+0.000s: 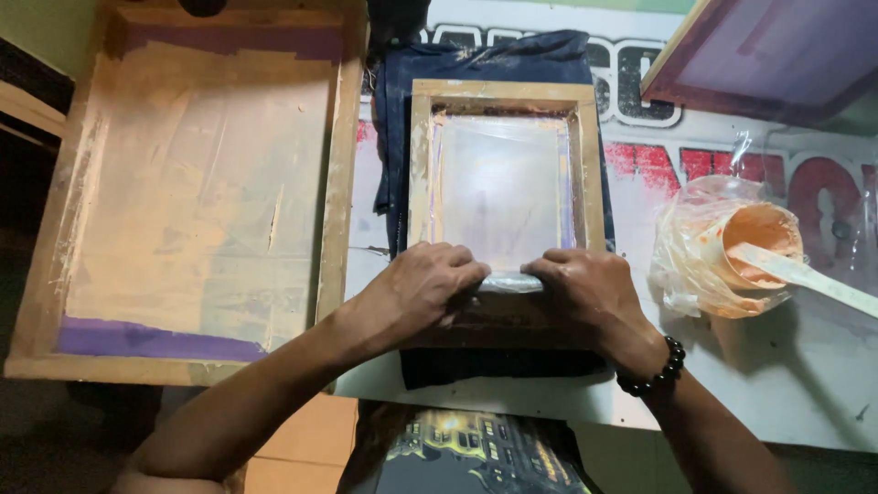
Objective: Screen printing a design onto a t-shirt using a squeegee and screen frame
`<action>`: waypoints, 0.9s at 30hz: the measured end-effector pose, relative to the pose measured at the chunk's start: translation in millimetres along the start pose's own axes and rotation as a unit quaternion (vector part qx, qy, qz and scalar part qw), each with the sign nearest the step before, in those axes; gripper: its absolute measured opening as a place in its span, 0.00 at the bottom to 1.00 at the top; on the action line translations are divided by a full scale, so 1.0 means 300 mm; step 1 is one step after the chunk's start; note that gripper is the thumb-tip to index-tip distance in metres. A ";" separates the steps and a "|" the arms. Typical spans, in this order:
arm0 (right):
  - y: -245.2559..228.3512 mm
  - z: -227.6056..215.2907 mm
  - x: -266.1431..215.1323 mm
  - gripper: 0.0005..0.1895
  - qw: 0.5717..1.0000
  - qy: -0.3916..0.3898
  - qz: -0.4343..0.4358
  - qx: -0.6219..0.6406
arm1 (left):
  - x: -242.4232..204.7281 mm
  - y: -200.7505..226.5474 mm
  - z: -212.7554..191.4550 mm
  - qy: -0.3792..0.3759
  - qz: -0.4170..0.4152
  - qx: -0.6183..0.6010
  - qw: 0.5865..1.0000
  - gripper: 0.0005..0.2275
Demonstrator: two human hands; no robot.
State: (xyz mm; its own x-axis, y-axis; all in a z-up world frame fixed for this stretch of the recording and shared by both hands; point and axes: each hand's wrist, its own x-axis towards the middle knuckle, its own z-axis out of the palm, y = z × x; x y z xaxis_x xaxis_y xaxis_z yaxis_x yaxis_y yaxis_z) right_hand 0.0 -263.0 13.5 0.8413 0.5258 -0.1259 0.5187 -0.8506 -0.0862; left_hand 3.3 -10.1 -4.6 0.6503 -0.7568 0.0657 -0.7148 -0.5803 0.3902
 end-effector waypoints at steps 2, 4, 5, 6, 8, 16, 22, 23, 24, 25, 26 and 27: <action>0.011 -0.039 0.032 0.12 1.000 -0.013 0.006 0.021 | 0.027 -0.022 -0.028 -0.007 -0.010 -0.017 1.000 0.11; 0.037 -0.057 0.068 0.16 0.998 -0.039 0.012 0.053 | 0.067 -0.062 -0.044 -0.024 -0.024 -0.046 0.998 0.08; 0.061 -0.061 0.094 0.15 0.998 0.031 0.009 0.060 | 0.098 -0.095 -0.052 0.033 -0.011 -0.019 0.999 0.10; 0.086 -0.064 0.120 0.15 0.993 0.100 0.007 0.068 | 0.129 -0.128 -0.058 0.090 0.003 0.007 0.996 0.12; 0.135 -0.063 0.200 0.12 0.991 0.128 0.003 0.045 | 0.203 -0.214 -0.049 0.128 -0.006 0.031 0.991 0.11; 0.332 0.107 0.453 0.18 0.974 0.226 0.000 -0.030 | 0.389 -0.479 -0.002 0.159 -0.031 0.037 0.986 0.11; 0.204 0.151 0.261 0.06 0.988 0.150 0.012 -0.047 | 0.205 -0.342 0.041 0.085 -0.006 -0.014 0.996 0.14; 0.150 0.132 0.205 0.05 0.991 0.119 0.034 -0.048 | 0.165 -0.292 0.045 0.064 0.007 -0.013 0.998 0.18; 0.094 0.112 0.148 0.05 0.993 0.087 0.055 -0.049 | 0.125 -0.240 0.049 0.044 0.021 -0.013 0.999 0.23; 0.076 0.107 0.107 0.05 0.993 0.086 0.056 -0.050 | 0.103 -0.189 0.044 0.044 0.021 -0.015 0.999 0.23; 0.055 0.099 0.065 0.07 0.996 0.062 0.057 -0.039 | 0.077 -0.136 0.038 0.024 0.010 -0.005 1.000 0.15; 0.031 0.092 0.025 0.09 0.997 0.039 0.056 -0.028 | 0.045 -0.082 0.030 0.005 -0.005 0.005 1.000 0.07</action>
State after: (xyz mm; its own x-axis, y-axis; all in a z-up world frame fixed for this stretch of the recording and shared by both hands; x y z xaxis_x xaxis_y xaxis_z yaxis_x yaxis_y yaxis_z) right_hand 6.8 -266.7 -15.4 0.9025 0.4275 -0.0532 0.4270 -0.9040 -0.0196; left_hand 27.3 -8.8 -21.5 0.6594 -0.7483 0.0718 -0.7115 -0.5905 0.3810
